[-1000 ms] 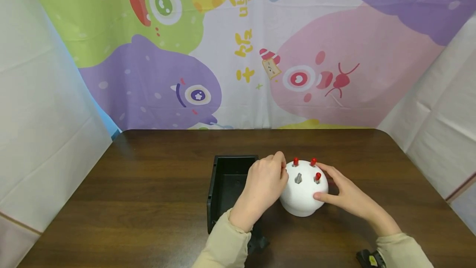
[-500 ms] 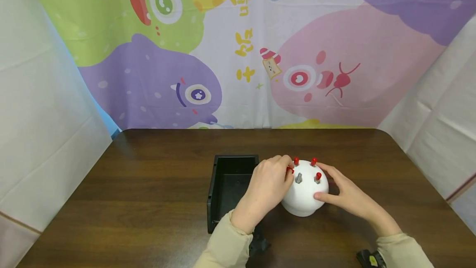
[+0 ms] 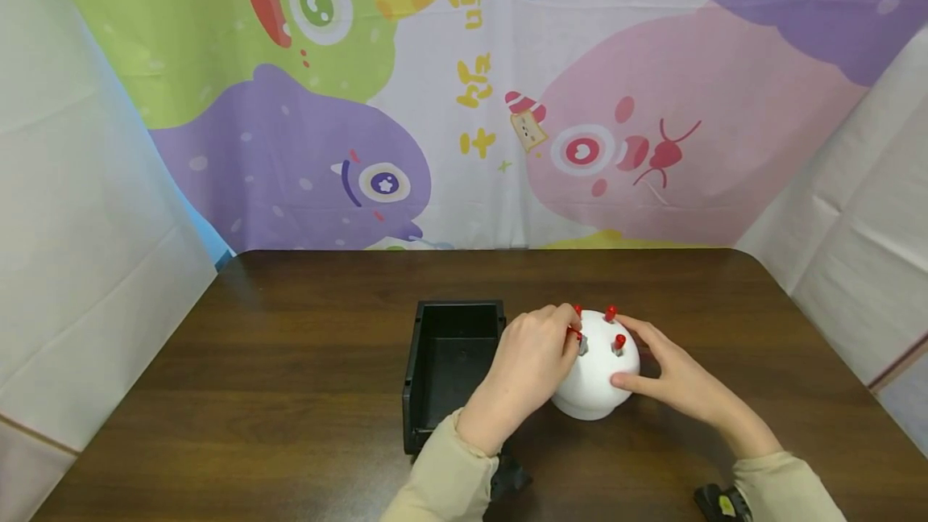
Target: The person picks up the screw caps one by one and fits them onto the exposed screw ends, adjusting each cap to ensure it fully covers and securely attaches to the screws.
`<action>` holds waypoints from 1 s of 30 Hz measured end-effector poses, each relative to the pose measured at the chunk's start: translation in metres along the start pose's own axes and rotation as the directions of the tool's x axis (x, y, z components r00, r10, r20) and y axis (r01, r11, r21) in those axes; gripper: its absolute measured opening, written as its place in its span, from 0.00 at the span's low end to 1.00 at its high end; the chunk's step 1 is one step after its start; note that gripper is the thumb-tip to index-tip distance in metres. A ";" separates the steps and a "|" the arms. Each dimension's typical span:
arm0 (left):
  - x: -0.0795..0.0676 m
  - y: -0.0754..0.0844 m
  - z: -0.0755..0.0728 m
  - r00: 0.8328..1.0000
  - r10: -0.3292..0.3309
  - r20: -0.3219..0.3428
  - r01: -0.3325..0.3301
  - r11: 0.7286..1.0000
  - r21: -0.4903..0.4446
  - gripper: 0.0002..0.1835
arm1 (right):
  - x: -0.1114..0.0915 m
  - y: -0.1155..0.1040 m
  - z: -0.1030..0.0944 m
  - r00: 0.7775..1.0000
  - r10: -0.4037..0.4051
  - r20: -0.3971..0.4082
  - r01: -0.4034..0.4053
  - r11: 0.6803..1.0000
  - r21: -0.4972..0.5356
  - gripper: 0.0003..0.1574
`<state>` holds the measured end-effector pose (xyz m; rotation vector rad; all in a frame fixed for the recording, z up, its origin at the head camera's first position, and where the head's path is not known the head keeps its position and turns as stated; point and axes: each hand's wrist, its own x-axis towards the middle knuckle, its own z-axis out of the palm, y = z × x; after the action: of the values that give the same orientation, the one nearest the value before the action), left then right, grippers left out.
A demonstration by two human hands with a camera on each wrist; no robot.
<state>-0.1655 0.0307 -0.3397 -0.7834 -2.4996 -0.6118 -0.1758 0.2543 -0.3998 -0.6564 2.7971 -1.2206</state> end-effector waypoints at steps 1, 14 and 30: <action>0.000 0.000 0.000 1.000 0.000 0.003 0.000 1.000 -0.004 0.03 | 0.000 0.000 0.000 1.000 -0.001 0.000 0.001 1.000 0.000 0.47; 0.000 0.003 0.005 1.000 0.012 -0.015 -0.012 1.000 -0.002 0.03 | 0.000 0.005 0.001 1.000 0.010 -0.006 -0.010 1.000 -0.009 0.48; 0.000 0.005 0.011 0.991 0.103 -0.080 -0.095 0.991 0.095 0.03 | 0.000 0.001 0.000 1.000 -0.004 -0.005 0.004 1.000 -0.009 0.47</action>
<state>-0.1650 0.0404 -0.3470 -0.8247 -2.3771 -0.4834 -0.1758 0.2547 -0.4008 -0.6605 2.8083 -1.2122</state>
